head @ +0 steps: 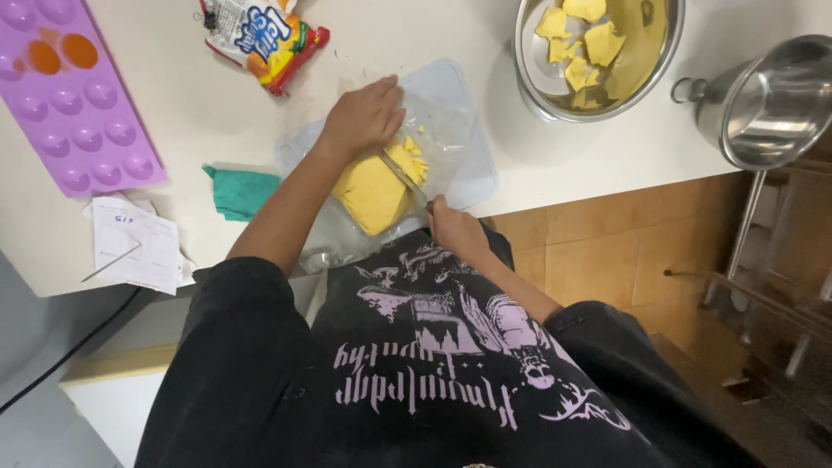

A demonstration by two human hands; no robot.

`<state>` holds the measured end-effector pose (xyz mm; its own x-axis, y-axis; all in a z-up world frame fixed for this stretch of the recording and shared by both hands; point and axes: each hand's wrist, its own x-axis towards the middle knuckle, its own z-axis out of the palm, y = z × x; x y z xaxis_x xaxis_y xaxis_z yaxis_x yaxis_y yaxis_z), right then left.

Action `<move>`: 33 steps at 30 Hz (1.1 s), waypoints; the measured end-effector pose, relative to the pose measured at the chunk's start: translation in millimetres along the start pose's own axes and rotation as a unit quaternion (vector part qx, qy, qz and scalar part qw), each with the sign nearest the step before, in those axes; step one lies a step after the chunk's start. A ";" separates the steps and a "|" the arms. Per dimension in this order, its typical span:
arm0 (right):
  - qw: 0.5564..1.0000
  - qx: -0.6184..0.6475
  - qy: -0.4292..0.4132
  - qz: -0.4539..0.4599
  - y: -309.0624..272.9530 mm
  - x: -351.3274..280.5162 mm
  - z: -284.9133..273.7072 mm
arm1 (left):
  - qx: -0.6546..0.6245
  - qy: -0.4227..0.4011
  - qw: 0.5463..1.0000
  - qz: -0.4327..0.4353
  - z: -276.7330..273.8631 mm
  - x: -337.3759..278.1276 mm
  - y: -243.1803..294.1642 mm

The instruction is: Preparing baking ingredients by cutting butter into pieces and measuring flour and sugar into a mixing bowl.

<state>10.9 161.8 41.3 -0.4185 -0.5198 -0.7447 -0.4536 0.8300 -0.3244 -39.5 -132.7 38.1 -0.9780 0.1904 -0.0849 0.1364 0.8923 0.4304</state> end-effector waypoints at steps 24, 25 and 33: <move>0.996 0.017 0.083 -0.031 9.4 7.7 13.2 | -0.034 -0.023 0.999 0.005 16.1 19.7 -0.4; 0.996 0.015 0.082 -0.032 7.1 6.4 9.4 | -0.034 -0.022 0.999 0.004 9.7 16.9 1.3; 0.995 0.001 0.092 -0.032 3.7 10.7 1.9 | -0.079 -0.064 0.995 -0.008 -5.4 14.5 1.9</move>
<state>6.2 159.6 31.0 -0.5253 -0.5997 -0.6037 -0.4831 0.7942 -0.3686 -54.3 -130.4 42.6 -0.9504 0.2368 -0.2018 0.0850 0.8216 0.5636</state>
